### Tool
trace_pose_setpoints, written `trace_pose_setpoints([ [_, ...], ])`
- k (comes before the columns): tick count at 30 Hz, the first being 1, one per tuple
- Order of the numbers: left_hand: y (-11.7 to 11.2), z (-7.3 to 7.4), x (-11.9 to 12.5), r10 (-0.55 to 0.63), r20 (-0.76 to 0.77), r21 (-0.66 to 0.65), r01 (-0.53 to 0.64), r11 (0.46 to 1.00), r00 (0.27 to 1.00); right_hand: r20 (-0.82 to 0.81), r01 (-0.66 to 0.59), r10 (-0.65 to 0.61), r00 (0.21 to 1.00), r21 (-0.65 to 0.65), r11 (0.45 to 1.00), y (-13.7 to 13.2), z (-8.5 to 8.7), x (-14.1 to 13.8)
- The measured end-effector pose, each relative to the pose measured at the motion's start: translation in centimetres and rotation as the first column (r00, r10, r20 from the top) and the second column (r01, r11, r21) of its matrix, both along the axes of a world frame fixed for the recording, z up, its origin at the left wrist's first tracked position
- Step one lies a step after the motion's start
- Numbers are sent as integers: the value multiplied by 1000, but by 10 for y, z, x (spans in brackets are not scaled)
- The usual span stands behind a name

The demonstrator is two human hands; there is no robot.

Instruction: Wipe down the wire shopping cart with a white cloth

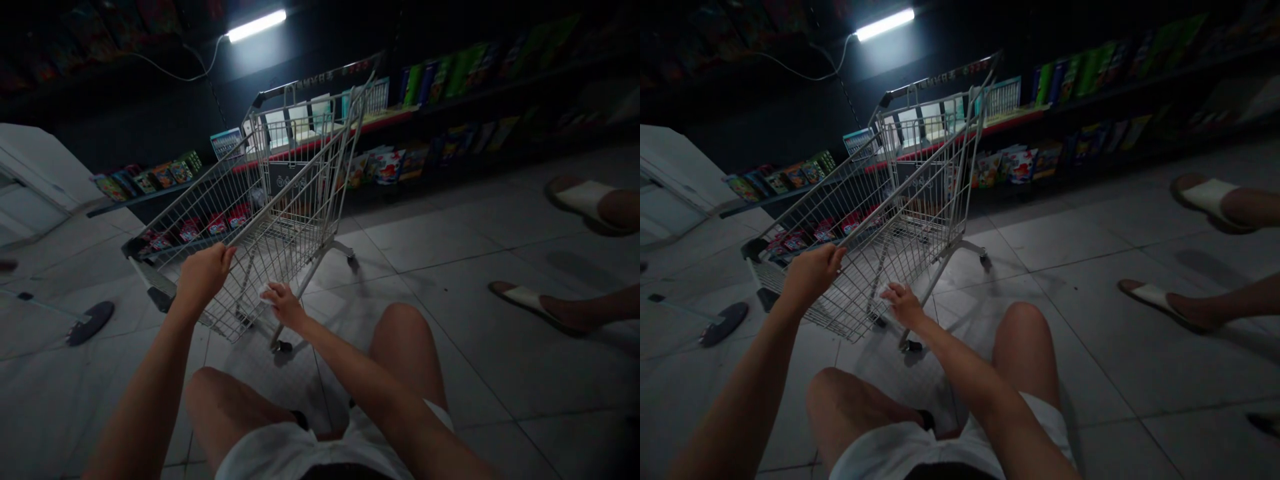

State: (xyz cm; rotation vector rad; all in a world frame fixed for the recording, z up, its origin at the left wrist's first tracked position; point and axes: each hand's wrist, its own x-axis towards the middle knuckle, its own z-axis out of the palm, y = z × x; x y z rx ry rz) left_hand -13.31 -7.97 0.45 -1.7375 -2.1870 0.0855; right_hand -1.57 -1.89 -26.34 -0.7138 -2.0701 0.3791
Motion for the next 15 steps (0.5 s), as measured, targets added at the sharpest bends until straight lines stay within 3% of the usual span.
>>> trace_pose_setpoints([
  [1,-1,0,-2,3,-14,-7,-3,1000,1000,-17,10,-11,1000,-22,1000,-2,3,2],
  [3,-2,1,-4,12,-38,-13,-13,1000,999,-79,48,-50,996,-27,998,0,27,5],
  [8,-5,1,-6,5,-18,-14,-5,1000,1000,-250,108,-60,966,181,978,23,141,-4],
  [10,-6,1,-8,-19,-13,-10,19,1000,1000,-247,125,-72,966,207,970,33,164,-11],
  [12,-7,0,-11,-32,-34,-6,32,999,999,-199,109,-68,978,204,973,39,159,-16],
  [15,-10,0,-18,-32,-55,-7,32,999,998,-76,45,-33,997,154,987,36,114,-17],
])
